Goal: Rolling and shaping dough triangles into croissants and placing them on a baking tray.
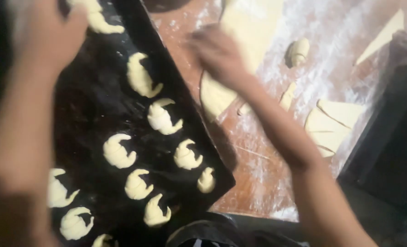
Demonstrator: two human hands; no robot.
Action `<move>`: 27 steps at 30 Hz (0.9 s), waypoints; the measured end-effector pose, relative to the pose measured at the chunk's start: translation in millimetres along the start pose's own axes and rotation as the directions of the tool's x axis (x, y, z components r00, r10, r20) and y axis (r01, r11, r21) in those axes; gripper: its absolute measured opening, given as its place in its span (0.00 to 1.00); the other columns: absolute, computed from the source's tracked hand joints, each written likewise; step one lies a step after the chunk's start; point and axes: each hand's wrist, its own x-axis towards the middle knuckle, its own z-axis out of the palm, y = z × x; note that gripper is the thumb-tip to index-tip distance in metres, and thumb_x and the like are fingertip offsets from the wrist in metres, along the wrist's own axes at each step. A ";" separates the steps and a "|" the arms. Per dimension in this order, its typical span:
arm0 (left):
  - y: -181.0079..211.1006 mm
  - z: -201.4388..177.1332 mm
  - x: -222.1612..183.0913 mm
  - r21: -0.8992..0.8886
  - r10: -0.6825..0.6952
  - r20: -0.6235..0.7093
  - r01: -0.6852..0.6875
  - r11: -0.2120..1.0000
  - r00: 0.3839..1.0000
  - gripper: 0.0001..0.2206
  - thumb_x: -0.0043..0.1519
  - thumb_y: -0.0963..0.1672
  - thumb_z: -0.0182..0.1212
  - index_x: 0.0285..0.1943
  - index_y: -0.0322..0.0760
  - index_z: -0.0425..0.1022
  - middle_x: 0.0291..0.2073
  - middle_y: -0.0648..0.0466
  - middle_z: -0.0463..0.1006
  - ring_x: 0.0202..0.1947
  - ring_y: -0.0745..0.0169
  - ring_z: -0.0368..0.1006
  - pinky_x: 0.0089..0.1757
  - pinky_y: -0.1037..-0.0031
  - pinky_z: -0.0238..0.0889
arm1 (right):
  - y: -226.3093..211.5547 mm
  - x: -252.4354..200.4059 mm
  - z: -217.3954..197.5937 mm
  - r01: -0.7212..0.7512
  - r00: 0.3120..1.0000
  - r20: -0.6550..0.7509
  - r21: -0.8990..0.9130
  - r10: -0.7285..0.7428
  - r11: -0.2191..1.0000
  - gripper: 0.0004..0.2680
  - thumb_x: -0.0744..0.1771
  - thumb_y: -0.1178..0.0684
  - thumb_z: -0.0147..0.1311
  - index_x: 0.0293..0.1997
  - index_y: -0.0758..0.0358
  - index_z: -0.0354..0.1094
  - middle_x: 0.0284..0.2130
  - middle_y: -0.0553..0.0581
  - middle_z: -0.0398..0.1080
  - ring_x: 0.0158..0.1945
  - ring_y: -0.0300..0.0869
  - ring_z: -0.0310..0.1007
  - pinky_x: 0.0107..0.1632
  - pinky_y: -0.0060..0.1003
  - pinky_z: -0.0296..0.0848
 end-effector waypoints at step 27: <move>250.3 -164.6 -371.6 -0.052 -0.709 -0.114 0.709 0.704 0.696 0.08 0.66 0.38 0.59 0.53 0.35 0.74 0.52 0.46 0.79 0.52 0.52 0.78 0.54 0.65 0.73 | 69.1 11.4 -153.6 0.611 0.754 0.460 -0.231 -0.469 0.757 0.04 0.68 0.52 0.65 0.44 0.45 0.76 0.46 0.45 0.71 0.54 0.43 0.71 0.54 0.40 0.69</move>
